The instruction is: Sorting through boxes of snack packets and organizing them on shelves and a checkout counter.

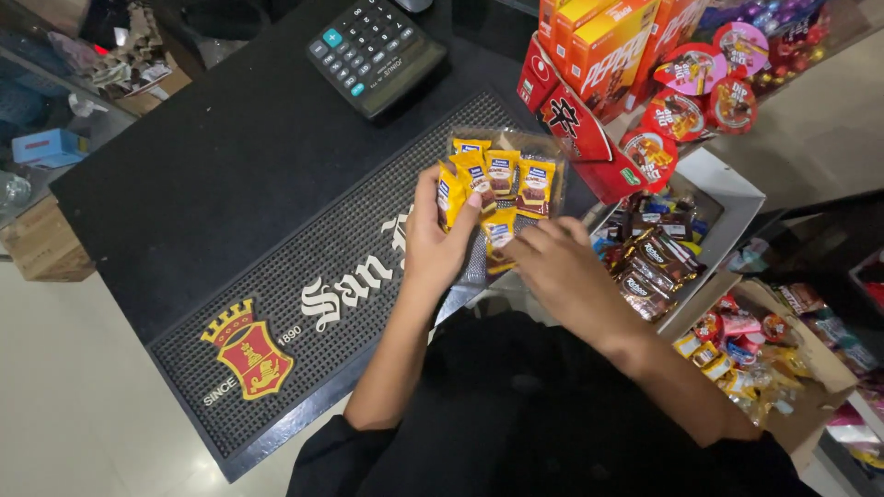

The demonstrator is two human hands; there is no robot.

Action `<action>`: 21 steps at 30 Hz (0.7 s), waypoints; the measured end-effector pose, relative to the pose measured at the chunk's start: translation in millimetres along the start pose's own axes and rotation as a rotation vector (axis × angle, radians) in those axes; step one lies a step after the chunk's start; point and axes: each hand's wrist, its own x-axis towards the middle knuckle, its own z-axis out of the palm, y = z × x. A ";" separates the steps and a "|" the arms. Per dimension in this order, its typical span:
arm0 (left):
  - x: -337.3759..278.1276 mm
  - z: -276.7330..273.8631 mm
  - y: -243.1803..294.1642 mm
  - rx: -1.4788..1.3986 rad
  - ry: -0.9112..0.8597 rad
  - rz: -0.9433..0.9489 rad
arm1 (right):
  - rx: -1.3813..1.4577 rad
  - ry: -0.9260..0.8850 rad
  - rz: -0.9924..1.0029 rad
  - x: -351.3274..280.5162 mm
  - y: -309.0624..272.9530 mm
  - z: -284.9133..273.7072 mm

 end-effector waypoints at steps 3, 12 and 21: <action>0.4 1.5 3.5 0.099 -0.012 0.016 | -0.162 -0.007 -0.235 0.8 -3.1 0.8; -0.5 2.3 1.6 -0.002 -0.026 0.036 | 0.025 -0.058 -0.367 10.4 -9.4 -4.2; -0.6 1.5 10.7 0.269 -0.064 0.031 | -0.075 0.049 -0.296 20.6 6.6 -7.2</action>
